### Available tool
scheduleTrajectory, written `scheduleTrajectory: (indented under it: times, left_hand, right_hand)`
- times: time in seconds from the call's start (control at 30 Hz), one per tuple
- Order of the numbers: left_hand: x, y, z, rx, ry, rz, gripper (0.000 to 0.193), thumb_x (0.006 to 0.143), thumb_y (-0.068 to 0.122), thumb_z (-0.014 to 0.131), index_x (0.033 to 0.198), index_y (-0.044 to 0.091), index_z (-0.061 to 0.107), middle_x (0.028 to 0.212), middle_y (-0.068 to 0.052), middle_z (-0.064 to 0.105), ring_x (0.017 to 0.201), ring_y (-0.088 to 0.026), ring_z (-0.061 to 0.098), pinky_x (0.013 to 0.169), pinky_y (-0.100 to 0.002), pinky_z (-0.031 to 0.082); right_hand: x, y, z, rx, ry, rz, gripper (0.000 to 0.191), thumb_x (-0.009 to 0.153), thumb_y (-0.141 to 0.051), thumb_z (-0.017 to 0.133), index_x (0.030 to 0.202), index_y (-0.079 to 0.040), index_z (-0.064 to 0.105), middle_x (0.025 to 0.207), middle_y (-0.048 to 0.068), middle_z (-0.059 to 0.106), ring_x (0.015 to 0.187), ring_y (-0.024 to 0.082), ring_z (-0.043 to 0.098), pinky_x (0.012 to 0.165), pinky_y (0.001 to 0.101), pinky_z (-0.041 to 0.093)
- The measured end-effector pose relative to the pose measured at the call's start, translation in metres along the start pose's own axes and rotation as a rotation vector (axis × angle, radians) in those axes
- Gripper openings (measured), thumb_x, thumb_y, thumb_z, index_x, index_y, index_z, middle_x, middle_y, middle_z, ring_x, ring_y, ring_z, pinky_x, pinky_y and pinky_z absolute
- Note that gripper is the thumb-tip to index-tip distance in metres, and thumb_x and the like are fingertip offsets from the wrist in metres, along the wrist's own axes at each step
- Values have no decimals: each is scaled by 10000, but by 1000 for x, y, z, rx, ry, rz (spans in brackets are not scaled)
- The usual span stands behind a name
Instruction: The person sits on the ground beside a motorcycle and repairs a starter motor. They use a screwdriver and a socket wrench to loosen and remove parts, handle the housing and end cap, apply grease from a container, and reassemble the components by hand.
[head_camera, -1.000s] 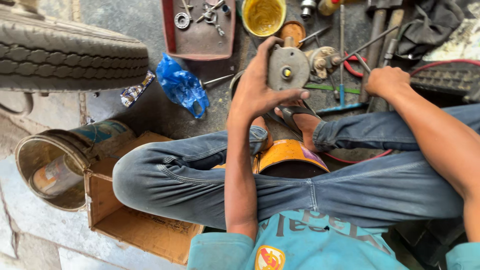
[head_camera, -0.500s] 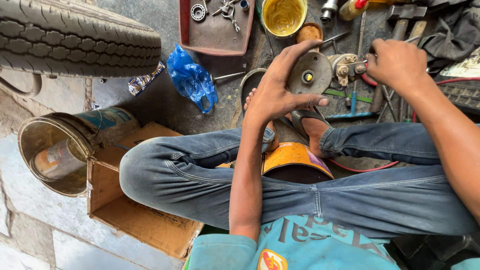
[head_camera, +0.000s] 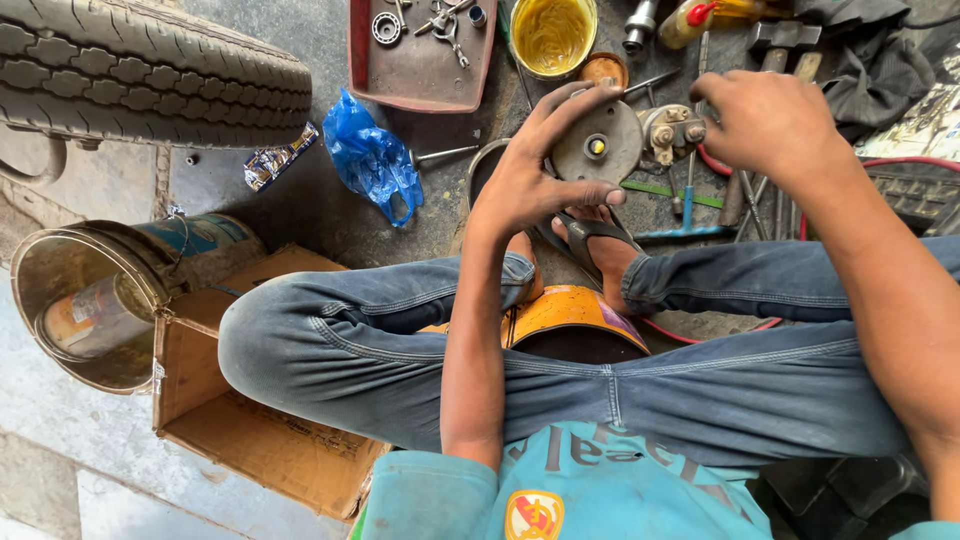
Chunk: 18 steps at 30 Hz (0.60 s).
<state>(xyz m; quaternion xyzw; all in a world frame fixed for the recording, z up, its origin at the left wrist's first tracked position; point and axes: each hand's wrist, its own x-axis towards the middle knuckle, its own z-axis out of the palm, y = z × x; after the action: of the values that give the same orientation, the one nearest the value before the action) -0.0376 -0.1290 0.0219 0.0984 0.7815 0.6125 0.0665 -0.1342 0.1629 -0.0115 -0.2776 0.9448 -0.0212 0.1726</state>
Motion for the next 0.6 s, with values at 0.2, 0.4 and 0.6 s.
scheduleTrajectory:
  times: [0.2,0.4,0.6]
  left_hand:
    - [2,-2,6,-148,43,-65,1202,646,285,1029,1619,219,326,1583,-110,524,1496,-284,512,1256,-412,433]
    - [0,-6,7,-127,53,-67,1219,656,275,1034,1640,192,319,1605,-143,508,1513,-273,490,1279,-420,420]
    - [3,1,4,-87,20,2,1160,688,256,1032,1620,215,343,1612,-135,483,1526,-264,472,1303,-425,424]
  right_hand:
    - [-2,-4,2,-141,-173,-39,369,906,-268,647,1258,-158,665,1118,76,739,1014,325,724,867,541,542]
    - [-9,-2,-9,-141,-69,-47,350,985,-381,643,1264,-174,690,1125,76,741,1006,336,720,865,544,532]
    - [-21,3,-37,-116,32,-98,427,941,-356,667,1322,-164,687,1160,88,733,993,343,717,842,505,549]
